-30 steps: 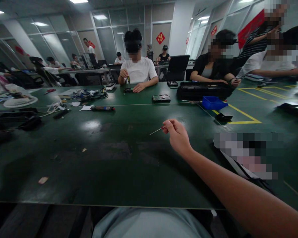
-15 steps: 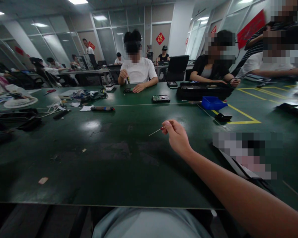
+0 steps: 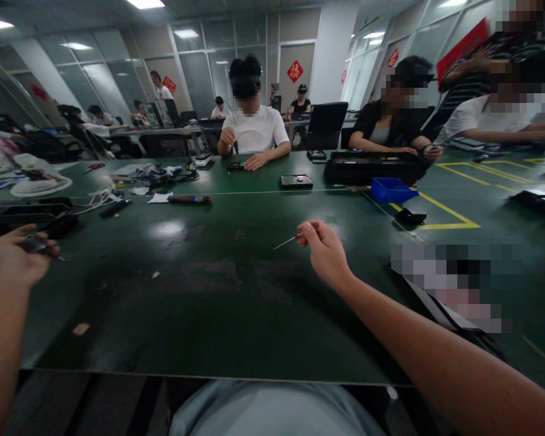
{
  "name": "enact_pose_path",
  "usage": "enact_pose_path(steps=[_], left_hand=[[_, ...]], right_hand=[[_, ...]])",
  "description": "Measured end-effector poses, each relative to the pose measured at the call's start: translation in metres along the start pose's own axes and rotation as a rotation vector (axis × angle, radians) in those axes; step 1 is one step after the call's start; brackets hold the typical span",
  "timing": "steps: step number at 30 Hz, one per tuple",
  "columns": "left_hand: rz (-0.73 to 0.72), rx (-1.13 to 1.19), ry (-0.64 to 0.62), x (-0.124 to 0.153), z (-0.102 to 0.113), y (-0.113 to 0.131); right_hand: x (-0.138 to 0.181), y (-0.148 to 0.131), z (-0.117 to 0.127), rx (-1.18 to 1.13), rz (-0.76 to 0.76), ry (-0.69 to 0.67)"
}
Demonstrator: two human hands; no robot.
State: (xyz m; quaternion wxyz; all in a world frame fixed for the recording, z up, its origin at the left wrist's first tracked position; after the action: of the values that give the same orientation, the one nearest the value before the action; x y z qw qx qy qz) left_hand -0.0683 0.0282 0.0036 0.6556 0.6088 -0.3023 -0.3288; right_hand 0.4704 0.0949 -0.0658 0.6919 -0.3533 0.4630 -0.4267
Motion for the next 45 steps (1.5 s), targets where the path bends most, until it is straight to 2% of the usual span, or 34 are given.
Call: enact_pose_path(steps=[2, 3, 7, 11, 14, 17, 21, 23, 26, 30, 33, 40, 42, 45], left_hand=[[0.003, 0.146, 0.026, -0.013, -0.013, -0.007], [-0.005, 0.204, -0.011, -0.017, -0.027, -0.007], [-0.036, 0.326, -0.298, -0.005, -0.109, 0.002], [-0.040, 0.373, -0.580, 0.035, -0.192, 0.010], [-0.033, 0.367, -0.734, 0.073, -0.242, 0.006], [-0.023, 0.314, -0.919, 0.115, -0.284, -0.003], [-0.084, 0.143, -1.103, 0.168, -0.321, -0.016], [-0.116, 0.041, -1.166, 0.186, -0.333, -0.024], [-0.191, -0.159, -1.208, 0.199, -0.342, -0.037], [-0.386, -0.397, -1.211, 0.198, -0.341, -0.054], [-0.457, -0.508, -1.151, 0.189, -0.337, -0.064], [-0.614, -0.510, -1.099, 0.175, -0.333, -0.055], [-0.605, -0.491, -1.054, 0.170, -0.332, -0.054], [-0.561, -0.477, -0.993, 0.163, -0.330, -0.057]], right_hand=[[0.000, 0.000, 0.000, 0.000, 0.002, 0.000], [0.000, 0.000, 0.001, -0.002, 0.003, 0.001], [0.001, -0.004, 0.002, -0.013, 0.001, 0.018], [0.002, -0.007, 0.005, -0.024, 0.007, 0.054], [0.002, -0.009, 0.009, -0.035, 0.009, 0.098], [0.002, -0.010, 0.011, -0.029, 0.008, 0.116], [0.003, -0.009, 0.013, 0.013, 0.029, 0.138], [0.003, -0.010, 0.013, 0.062, 0.050, 0.151], [0.002, -0.011, 0.012, 0.152, 0.064, 0.145], [0.000, -0.011, 0.010, 0.215, 0.056, 0.108], [-0.002, -0.008, 0.010, 0.242, 0.037, 0.084], [-0.001, -0.014, 0.010, 0.388, -0.022, 0.022], [0.000, -0.016, 0.010, 0.355, -0.020, 0.006], [0.001, -0.016, 0.009, 0.179, 0.024, -0.013]])
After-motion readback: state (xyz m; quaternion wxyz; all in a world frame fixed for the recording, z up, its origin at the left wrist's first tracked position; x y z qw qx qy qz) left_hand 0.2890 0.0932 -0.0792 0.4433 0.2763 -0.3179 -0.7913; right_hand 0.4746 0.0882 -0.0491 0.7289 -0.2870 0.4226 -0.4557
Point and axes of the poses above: each hand's wrist, its own x-axis away from the middle knuckle, its own z-axis out of the back of the hand, y = z × x, the point moved 5 cm from there along -x, towards the middle knuckle, and after that the axes turned 14 degrees about -y, right-handed, at the moved point
